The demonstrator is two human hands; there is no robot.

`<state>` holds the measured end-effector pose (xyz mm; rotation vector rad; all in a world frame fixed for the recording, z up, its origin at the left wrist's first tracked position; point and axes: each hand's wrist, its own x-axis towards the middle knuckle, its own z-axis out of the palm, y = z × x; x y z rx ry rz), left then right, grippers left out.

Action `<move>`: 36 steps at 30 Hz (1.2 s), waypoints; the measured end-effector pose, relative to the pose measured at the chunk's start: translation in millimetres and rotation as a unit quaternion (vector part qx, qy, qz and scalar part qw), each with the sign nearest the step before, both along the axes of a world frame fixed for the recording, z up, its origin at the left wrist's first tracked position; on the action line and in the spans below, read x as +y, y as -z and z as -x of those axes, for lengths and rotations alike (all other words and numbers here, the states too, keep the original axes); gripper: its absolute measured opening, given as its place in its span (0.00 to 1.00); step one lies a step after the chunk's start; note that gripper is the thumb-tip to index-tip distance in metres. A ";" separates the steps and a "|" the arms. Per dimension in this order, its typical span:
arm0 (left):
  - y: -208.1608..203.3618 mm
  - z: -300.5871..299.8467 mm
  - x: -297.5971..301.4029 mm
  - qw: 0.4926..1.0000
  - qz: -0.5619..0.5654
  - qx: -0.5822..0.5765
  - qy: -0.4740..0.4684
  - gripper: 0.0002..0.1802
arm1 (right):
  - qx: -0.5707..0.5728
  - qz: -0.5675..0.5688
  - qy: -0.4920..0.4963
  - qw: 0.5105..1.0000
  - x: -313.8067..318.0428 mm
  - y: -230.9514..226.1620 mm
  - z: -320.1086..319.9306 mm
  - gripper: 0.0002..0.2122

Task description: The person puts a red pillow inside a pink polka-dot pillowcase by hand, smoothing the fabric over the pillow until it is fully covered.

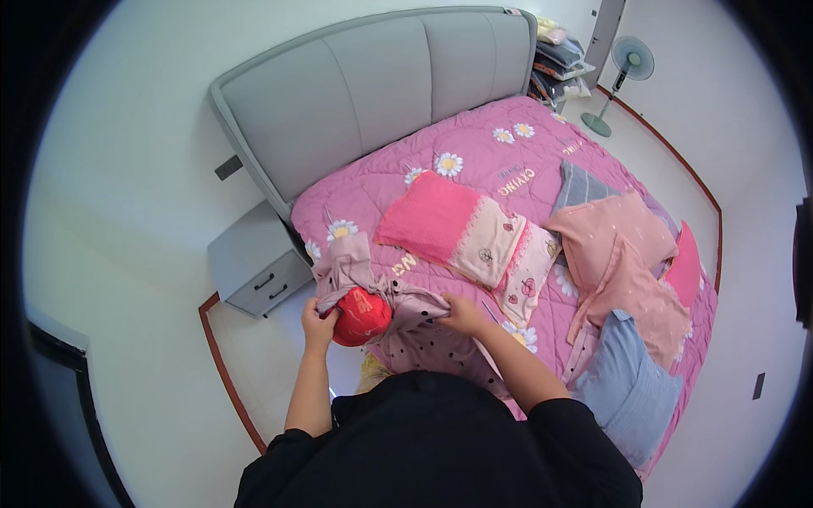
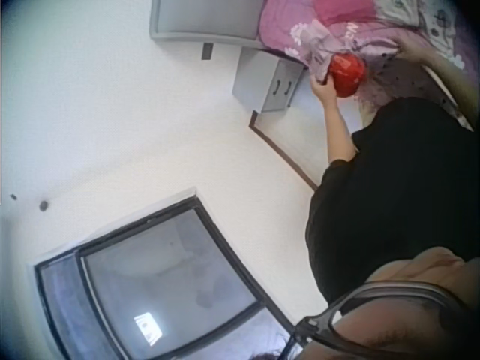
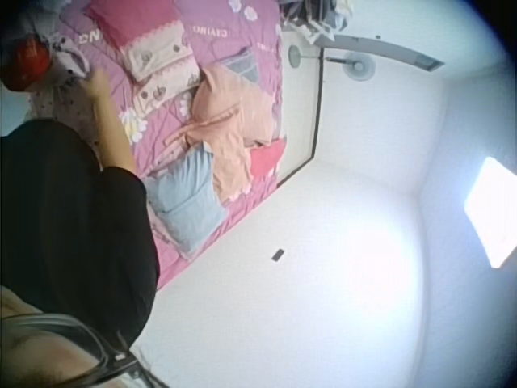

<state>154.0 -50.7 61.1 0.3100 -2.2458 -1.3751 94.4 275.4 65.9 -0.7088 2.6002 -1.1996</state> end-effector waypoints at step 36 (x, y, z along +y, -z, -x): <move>-18.3 -14.0 108.7 0.947 -0.249 -0.156 0.128 0.17 | 0.033 -0.008 0.219 0.975 -33.6 84.4 -5.6 0.12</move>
